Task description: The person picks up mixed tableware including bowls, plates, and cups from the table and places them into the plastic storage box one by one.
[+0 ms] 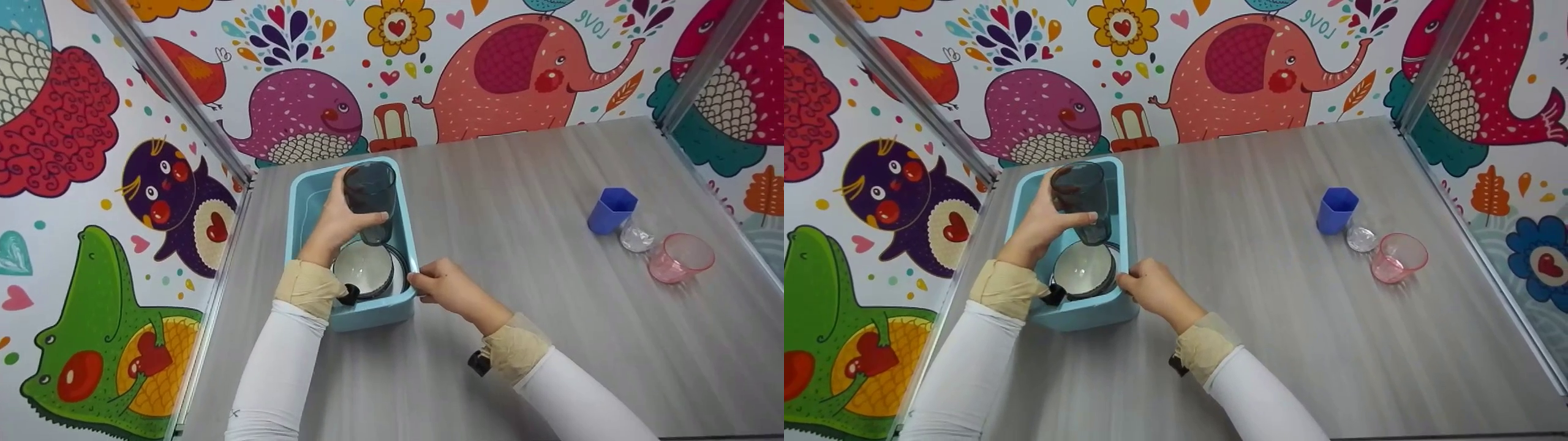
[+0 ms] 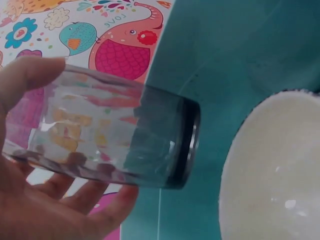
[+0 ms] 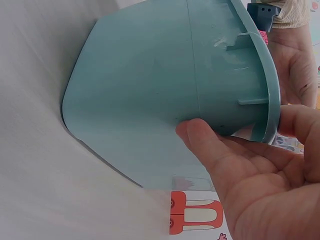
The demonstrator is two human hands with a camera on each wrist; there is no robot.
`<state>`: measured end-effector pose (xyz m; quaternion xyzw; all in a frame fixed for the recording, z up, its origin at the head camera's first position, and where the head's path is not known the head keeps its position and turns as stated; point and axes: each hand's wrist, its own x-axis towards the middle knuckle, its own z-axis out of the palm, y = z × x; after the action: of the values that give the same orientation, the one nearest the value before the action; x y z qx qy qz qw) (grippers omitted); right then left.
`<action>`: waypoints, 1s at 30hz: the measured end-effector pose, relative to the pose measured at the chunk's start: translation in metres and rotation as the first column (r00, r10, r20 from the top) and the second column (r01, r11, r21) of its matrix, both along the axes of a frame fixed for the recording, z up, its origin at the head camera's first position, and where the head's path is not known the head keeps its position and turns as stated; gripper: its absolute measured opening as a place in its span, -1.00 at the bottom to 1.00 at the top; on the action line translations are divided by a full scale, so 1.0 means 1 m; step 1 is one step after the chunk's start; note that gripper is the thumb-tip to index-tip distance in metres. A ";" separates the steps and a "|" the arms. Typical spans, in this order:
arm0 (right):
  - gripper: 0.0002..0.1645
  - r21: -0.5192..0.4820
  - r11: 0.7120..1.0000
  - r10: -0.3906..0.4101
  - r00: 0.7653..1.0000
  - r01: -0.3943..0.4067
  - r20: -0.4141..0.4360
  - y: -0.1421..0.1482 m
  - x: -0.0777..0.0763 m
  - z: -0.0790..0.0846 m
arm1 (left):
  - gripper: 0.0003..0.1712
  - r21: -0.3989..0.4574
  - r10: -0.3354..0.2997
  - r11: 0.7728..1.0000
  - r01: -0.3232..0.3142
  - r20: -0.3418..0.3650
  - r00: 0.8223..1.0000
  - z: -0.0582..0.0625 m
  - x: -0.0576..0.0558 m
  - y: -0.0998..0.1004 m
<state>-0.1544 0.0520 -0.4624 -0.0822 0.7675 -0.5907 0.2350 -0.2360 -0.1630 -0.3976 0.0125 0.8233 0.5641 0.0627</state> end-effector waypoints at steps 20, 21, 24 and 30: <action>-0.63 0.081 0.996 -0.026 0.997 0.032 -0.071 -0.007 0.007 0.001 | 0.21 -0.006 0.054 0.999 -0.054 0.027 0.998 -0.010 -0.033 0.010; -0.63 0.083 0.996 -0.023 0.997 0.029 -0.074 -0.007 0.007 0.001 | 0.21 -0.007 0.059 0.998 -0.059 0.028 0.998 -0.011 -0.034 0.009; -0.63 0.087 0.996 -0.028 0.997 0.035 -0.076 -0.007 0.007 0.001 | 0.22 -0.017 0.064 0.998 -0.063 0.038 0.997 -0.012 -0.039 0.007; -0.64 0.083 0.996 -0.032 0.996 0.040 -0.088 -0.006 0.005 0.000 | 0.23 -0.032 0.080 0.996 -0.078 0.063 0.995 -0.015 -0.051 0.006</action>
<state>-0.1490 0.0459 -0.4622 -0.0838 0.8027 -0.5576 0.1943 -0.2871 -0.1566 -0.4123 -0.0391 0.8290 0.5539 0.0668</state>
